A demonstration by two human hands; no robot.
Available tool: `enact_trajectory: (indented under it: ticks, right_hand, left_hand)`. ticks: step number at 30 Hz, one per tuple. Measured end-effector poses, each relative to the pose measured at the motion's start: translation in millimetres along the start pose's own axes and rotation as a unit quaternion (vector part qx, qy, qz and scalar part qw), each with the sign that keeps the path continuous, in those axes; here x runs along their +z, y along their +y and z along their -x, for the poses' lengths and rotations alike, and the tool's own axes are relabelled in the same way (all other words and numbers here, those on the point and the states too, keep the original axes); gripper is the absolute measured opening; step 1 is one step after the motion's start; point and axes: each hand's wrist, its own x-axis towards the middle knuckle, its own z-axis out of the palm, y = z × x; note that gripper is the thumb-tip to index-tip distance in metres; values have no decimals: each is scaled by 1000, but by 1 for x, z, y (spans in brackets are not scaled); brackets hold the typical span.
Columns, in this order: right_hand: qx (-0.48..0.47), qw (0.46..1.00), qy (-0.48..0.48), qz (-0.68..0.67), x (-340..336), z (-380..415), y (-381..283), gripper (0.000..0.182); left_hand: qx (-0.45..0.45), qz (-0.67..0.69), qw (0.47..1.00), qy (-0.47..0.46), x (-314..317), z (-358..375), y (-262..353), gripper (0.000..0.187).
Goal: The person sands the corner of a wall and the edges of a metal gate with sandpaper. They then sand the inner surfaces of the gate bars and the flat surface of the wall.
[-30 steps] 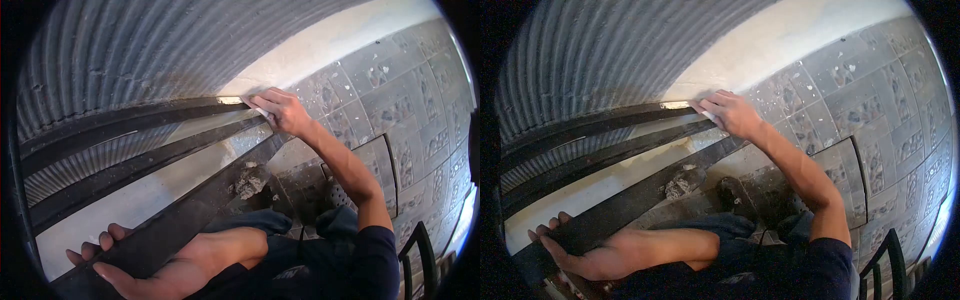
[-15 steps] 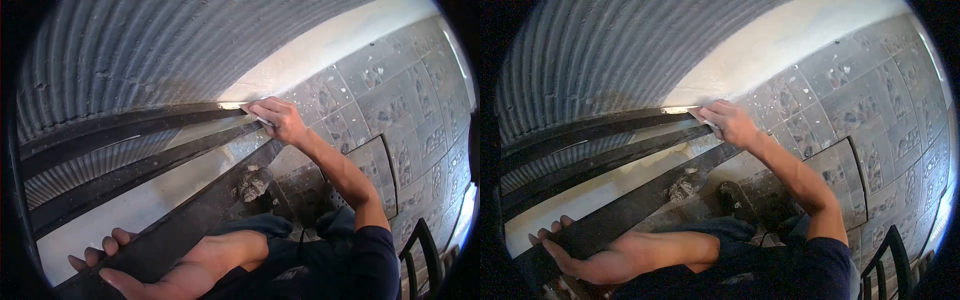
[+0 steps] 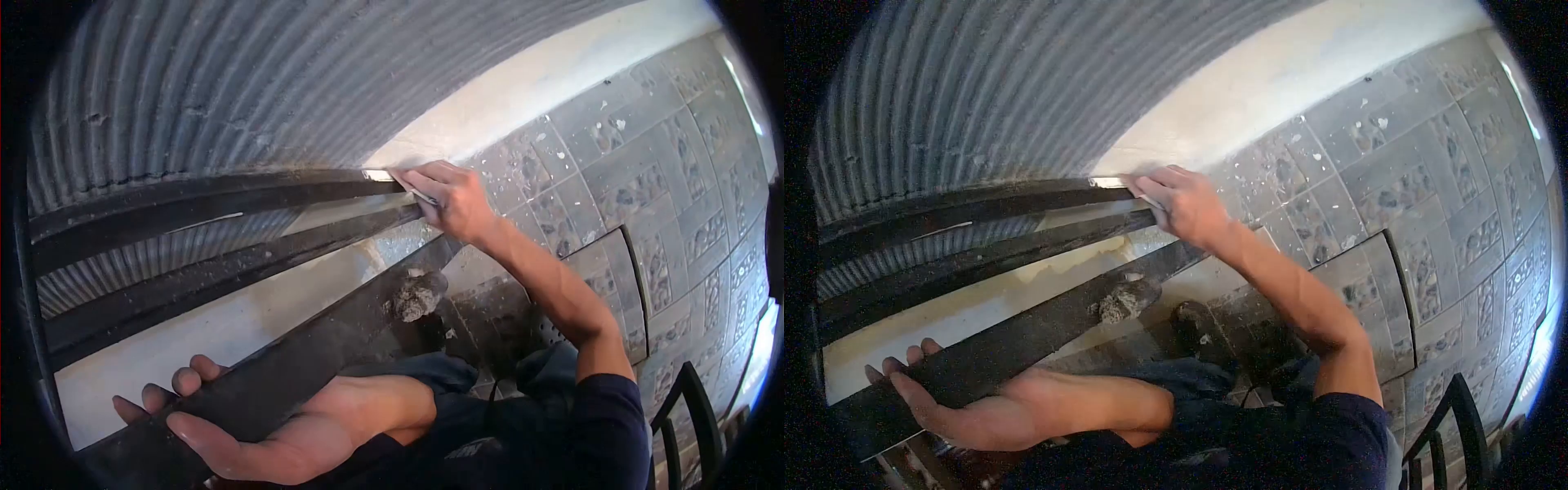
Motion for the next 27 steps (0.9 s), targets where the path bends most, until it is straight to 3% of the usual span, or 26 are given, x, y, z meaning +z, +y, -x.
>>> enact_trajectory:
  ticks: [3,5,9,11,12,14,17,21,23,24,26,27]
  right_hand:
    - [-14,999,18,-45,0,-4,-6,39]
    - [-26,999,-5,-22,-5,-5,-2,38]
    - [1,1000,-30,-9,-2,-2,-6,37]
    - [-45,997,8,-55,-5,-8,-10,36]
    - [-45,998,-10,-38,-6,-6,-4,35]
    - [-45,999,-19,-17,0,-2,0,35]
    - [-37,999,-36,10,-9,-7,-12,36]
    - [-62,997,-35,-10,-6,-5,-3,38]
    - [-46,999,-23,-2,-4,-5,0,40]
    - [-40,999,-33,-1,-7,-9,-7,41]
    - [-46,998,-19,-24,-12,-16,-20,41]
    - [-59,997,-4,-45,-12,-18,-23,41]
  left_hand:
    - [40,-57,998,5,-5,0,-2,42]
    - [129,-127,980,-81,-21,-2,-8,42]
    - [66,-45,993,-86,-26,-3,-10,42]
    - [251,-162,943,-150,-39,-9,-25,42]
    - [249,-165,942,-150,-37,-9,-20,42]
    - [74,-97,987,-101,-26,-8,-6,32]
    - [141,-201,963,-107,-25,1,-7,33]
    - [156,-127,968,-149,-32,-9,-10,34]
    - [44,-42,990,-127,-36,-14,-10,36]
    - [45,-39,990,-127,-32,-11,-11,36]
    - [144,-100,973,-148,-27,-2,-12,37]
    - [143,-104,972,-152,-26,-4,-11,37]
